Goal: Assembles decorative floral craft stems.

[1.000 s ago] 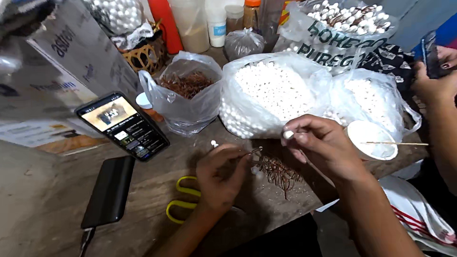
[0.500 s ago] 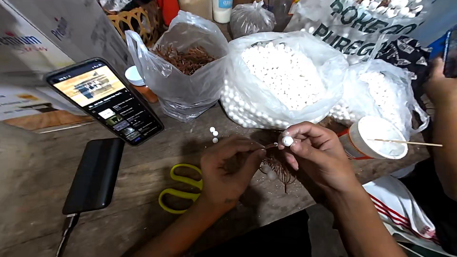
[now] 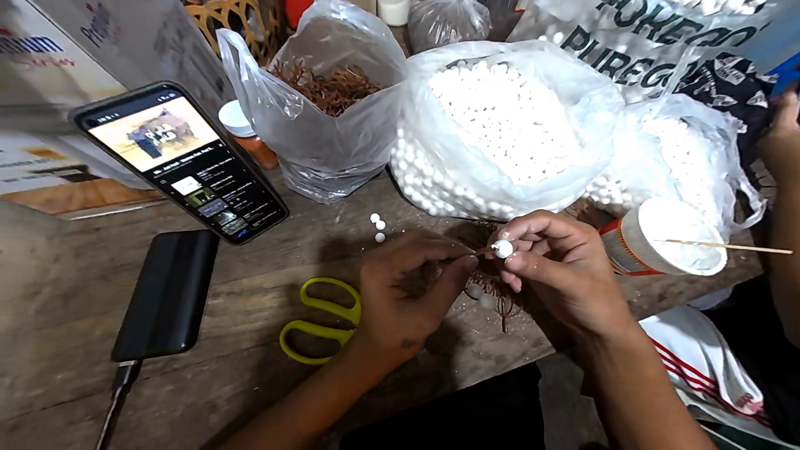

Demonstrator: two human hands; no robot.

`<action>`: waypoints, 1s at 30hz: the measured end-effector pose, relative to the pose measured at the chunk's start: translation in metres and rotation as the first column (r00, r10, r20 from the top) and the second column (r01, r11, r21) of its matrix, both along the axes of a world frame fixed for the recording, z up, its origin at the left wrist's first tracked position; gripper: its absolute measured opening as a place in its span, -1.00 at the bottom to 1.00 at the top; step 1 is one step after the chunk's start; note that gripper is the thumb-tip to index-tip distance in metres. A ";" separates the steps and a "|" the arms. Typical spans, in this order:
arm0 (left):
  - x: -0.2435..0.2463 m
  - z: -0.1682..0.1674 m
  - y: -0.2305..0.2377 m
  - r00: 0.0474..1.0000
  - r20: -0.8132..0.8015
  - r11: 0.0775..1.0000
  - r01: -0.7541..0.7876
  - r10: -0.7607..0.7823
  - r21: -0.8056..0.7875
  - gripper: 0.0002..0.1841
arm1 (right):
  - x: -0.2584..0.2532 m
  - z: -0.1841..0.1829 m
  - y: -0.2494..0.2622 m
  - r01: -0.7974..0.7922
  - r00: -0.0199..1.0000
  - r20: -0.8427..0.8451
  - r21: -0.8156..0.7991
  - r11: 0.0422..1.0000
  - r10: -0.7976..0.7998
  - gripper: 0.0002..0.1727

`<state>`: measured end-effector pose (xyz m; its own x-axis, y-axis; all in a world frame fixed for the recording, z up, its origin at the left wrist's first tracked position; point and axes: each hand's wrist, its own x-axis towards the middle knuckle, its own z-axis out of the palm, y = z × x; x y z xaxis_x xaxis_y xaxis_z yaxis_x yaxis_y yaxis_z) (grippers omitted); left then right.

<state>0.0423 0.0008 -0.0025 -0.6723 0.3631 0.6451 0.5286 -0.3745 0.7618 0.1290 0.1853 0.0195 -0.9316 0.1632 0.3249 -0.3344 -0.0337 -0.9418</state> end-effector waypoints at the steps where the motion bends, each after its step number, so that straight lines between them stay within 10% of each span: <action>1: 0.000 0.000 0.000 1.000 -0.008 1.000 -0.002 0.002 0.001 -0.93 | 0.000 0.000 0.000 0.003 1.000 0.001 0.006 1.000 -0.003 -0.86; 16: 0.001 -0.002 0.000 0.998 -0.059 0.998 0.002 -0.006 -0.064 -0.92 | 0.007 0.013 0.008 0.167 0.984 -0.135 0.463 0.871 -0.117 -0.87; 30: 0.002 -0.001 0.000 0.998 0.038 0.996 0.058 -0.055 -0.072 -0.96 | 0.008 0.011 0.006 0.162 0.986 -0.105 0.424 0.891 -0.129 -0.88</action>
<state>0.0446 0.0009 -0.0038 -0.6719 0.4465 0.5909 0.4795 -0.3458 0.8065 0.1372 0.1908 0.0305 -0.8797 0.1245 0.4589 -0.3714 0.4227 -0.8267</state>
